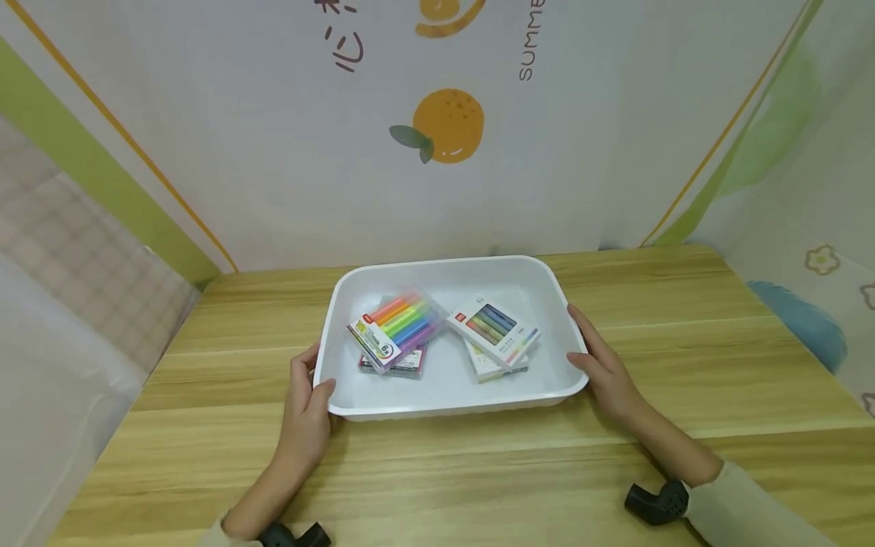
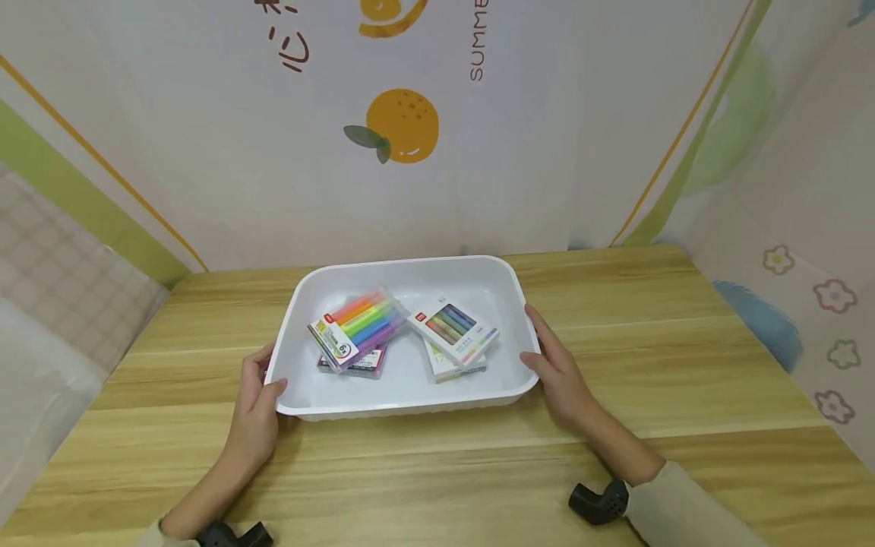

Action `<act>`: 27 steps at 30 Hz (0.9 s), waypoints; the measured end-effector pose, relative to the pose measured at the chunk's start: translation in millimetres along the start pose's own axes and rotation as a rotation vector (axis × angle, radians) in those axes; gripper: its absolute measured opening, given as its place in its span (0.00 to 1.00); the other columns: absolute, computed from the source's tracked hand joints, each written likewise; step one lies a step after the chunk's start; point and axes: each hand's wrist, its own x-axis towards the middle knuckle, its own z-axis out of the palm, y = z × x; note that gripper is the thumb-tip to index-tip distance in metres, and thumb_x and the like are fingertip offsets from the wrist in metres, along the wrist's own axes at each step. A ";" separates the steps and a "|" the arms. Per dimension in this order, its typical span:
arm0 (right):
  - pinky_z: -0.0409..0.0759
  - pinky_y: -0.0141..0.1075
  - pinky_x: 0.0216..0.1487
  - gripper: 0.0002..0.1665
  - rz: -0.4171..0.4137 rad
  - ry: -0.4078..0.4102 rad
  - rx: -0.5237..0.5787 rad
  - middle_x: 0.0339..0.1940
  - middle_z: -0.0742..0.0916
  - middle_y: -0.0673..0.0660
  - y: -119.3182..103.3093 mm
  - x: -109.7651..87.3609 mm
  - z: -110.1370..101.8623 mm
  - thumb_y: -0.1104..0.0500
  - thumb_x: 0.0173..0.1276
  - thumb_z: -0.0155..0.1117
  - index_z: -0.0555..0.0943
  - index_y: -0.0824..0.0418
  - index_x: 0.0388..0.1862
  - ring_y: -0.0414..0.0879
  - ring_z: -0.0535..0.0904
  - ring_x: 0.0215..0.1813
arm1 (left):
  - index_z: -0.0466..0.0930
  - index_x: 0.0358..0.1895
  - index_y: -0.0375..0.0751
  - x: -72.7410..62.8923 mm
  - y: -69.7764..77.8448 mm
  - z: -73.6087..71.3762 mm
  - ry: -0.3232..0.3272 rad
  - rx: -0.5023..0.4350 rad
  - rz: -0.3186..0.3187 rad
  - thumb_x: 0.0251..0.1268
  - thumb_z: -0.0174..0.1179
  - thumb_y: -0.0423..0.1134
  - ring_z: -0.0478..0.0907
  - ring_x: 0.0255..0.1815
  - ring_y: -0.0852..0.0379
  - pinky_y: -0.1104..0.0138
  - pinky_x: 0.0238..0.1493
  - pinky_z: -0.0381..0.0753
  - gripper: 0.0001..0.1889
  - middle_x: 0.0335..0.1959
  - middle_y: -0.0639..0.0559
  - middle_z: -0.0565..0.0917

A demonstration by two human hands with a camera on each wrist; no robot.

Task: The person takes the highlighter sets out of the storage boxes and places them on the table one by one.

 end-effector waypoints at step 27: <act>0.81 0.24 0.53 0.40 -0.026 -0.007 0.046 0.82 0.55 0.73 2.3 0.0 -1.2 0.71 0.75 0.43 0.50 0.60 0.84 0.28 0.71 0.68 | 0.54 0.76 0.34 0.1 0.3 2.5 0.028 -0.028 0.005 0.68 0.41 0.24 0.71 0.64 0.52 0.82 0.53 0.77 0.31 0.72 0.35 0.67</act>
